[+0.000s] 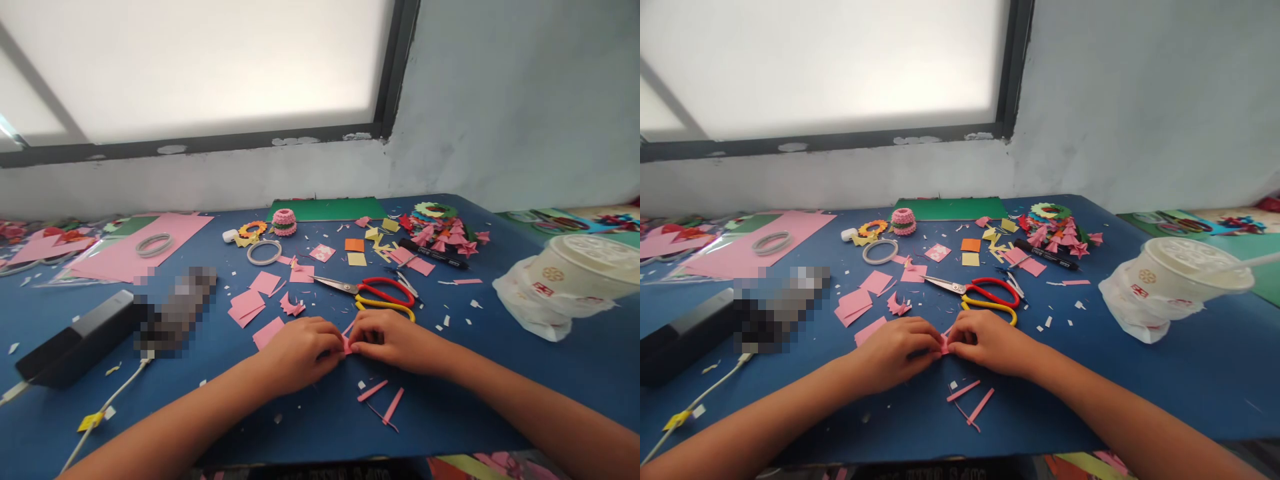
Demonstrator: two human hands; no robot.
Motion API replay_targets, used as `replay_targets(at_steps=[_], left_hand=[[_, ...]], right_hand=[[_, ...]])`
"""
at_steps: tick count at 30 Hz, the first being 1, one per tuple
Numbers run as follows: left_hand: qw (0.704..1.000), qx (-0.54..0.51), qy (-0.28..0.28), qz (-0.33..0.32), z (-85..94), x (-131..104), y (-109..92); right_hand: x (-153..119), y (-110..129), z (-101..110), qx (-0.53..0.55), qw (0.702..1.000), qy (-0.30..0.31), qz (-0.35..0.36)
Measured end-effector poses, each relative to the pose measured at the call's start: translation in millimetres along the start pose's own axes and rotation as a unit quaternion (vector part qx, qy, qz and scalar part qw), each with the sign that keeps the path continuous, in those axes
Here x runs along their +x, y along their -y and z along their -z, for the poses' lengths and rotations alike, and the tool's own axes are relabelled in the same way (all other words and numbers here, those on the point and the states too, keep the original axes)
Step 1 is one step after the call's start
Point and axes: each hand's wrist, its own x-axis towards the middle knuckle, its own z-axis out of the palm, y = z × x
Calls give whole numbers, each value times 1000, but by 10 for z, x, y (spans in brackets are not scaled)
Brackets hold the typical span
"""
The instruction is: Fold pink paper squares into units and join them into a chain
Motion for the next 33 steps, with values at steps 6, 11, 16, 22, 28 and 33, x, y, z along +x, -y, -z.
replay_targets(at_steps=[6, 11, 16, 22, 28, 33], left_hand=[[996, -79, -1, 41, -21, 42, 35], [990, -125, -11, 68, -16, 53, 24], [984, -152, -32, 88, -39, 63, 47], [985, -126, -31, 112, -51, 78, 63], [989, -106, -13, 106, -3, 77, 56], [985, -113, -21, 129, -14, 75, 55]], right_hand=[[8, -18, 24, -6, 999, 30, 15], [-16, 29, -8, -80, 996, 35, 19], [-14, 38, -56, -113, 993, 29, -4], [-19, 1, -139, -135, 991, -21, -12], [-52, -12, -137, -98, 994, -39, -5], [-39, -12, -110, -65, 997, -40, -3]])
